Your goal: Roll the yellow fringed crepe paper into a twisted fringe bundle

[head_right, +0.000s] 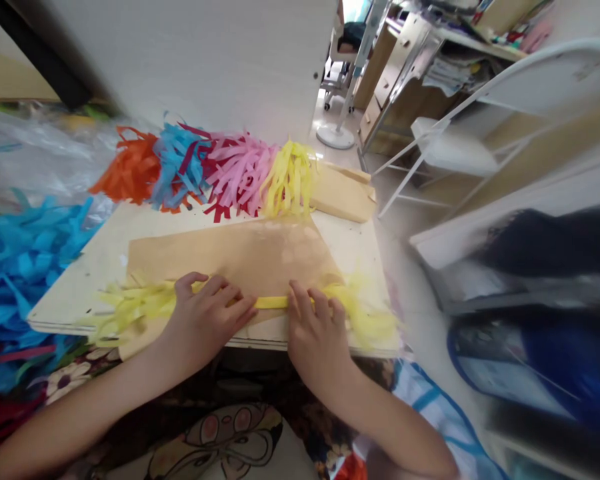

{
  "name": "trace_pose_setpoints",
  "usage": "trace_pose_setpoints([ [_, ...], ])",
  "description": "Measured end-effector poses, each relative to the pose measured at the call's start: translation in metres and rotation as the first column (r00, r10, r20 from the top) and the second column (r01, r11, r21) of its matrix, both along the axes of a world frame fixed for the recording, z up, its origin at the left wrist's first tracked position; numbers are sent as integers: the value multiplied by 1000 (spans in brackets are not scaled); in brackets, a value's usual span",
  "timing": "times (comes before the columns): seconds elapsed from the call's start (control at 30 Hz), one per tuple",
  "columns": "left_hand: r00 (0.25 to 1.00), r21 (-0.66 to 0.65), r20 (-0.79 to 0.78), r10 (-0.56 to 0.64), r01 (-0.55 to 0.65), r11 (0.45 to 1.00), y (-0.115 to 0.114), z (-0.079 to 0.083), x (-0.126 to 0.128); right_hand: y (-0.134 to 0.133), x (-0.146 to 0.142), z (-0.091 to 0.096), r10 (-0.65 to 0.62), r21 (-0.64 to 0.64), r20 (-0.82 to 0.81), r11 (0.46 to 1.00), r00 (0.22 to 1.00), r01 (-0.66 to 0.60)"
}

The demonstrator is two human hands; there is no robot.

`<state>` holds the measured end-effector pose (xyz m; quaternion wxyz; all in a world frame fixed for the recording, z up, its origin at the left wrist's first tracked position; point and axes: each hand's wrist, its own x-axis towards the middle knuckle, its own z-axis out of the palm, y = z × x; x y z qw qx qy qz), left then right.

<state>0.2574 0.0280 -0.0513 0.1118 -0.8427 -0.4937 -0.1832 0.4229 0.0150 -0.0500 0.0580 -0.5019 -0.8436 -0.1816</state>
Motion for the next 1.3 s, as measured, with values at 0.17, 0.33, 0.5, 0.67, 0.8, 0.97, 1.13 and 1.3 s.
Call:
trace_pose_setpoints([
  [0.17, 999, -62, 36, -39, 41, 997, 3, -5, 0, 9, -14, 1, 59, -55, -166, 996, 984, -69],
  [0.33, 992, -20, -27, -121, 120, 993, 4, -6, 3, 23, -13, -2, 156, -209, -212, 957, 965, -201],
  [0.5, 994, 11, -71, -84, 85, 996, 5, -8, 6, 28, -11, -3, 175, -214, -195, 953, 965, -216],
  [0.67, 997, -24, -81, 16, -17, 1000, 2, -10, -1, 28, -7, -2, 144, -124, -87, 980, 986, -154],
  [0.8, 995, 10, -73, 61, -61, 998, -3, -9, -6, 29, 4, 0, 110, -79, -1, 991, 994, -110],
  [0.97, 996, 53, -48, 78, -76, 996, -5, -7, -4, 29, 8, 7, 121, -93, 67, 989, 990, -115],
  [1.13, 997, -21, -37, 72, -73, 997, -4, -8, -2, 32, -12, 7, 322, -177, -61, 928, 945, -327],
  [1.3, 994, -67, -24, 103, -104, 992, -4, -8, -5, 36, -13, 1, 307, -180, -66, 932, 949, -314],
])
